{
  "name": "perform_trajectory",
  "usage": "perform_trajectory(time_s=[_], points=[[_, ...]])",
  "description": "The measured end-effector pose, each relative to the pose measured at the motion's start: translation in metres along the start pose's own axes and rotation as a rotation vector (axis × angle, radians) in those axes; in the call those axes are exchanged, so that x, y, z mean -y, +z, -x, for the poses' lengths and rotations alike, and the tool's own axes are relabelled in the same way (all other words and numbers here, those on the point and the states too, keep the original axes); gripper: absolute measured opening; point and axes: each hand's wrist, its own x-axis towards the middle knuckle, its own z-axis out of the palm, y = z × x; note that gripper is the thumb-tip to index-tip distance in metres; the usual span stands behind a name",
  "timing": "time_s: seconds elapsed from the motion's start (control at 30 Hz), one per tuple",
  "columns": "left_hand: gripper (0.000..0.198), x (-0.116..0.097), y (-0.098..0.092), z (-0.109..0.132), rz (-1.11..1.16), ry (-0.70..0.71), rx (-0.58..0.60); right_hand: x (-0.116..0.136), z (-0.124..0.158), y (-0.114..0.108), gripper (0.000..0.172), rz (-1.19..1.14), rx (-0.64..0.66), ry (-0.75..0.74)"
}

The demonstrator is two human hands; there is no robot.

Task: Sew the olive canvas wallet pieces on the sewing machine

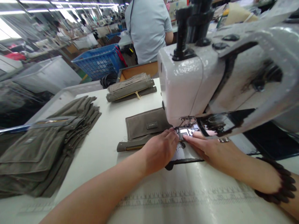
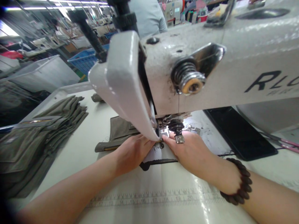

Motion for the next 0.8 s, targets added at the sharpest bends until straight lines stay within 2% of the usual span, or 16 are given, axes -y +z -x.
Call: perform_trajectory(time_s=[0.27,0.5,0.8], points=[[0.032,0.003,-0.0028,-0.004,0.046,-0.022,0.065,-0.0031,0.0004,0.0059,0.029,-0.008,0.021,0.011],[0.031,0.0063,-0.0047,-0.0037,0.032,-0.012,0.091,-0.0038,0.0003,0.0065,0.031,0.029,-0.013,0.004],[0.031,0.0078,-0.0007,-0.0015,0.052,0.016,0.031,-0.0033,-0.0003,0.0018,0.028,0.012,-0.008,-0.025]])
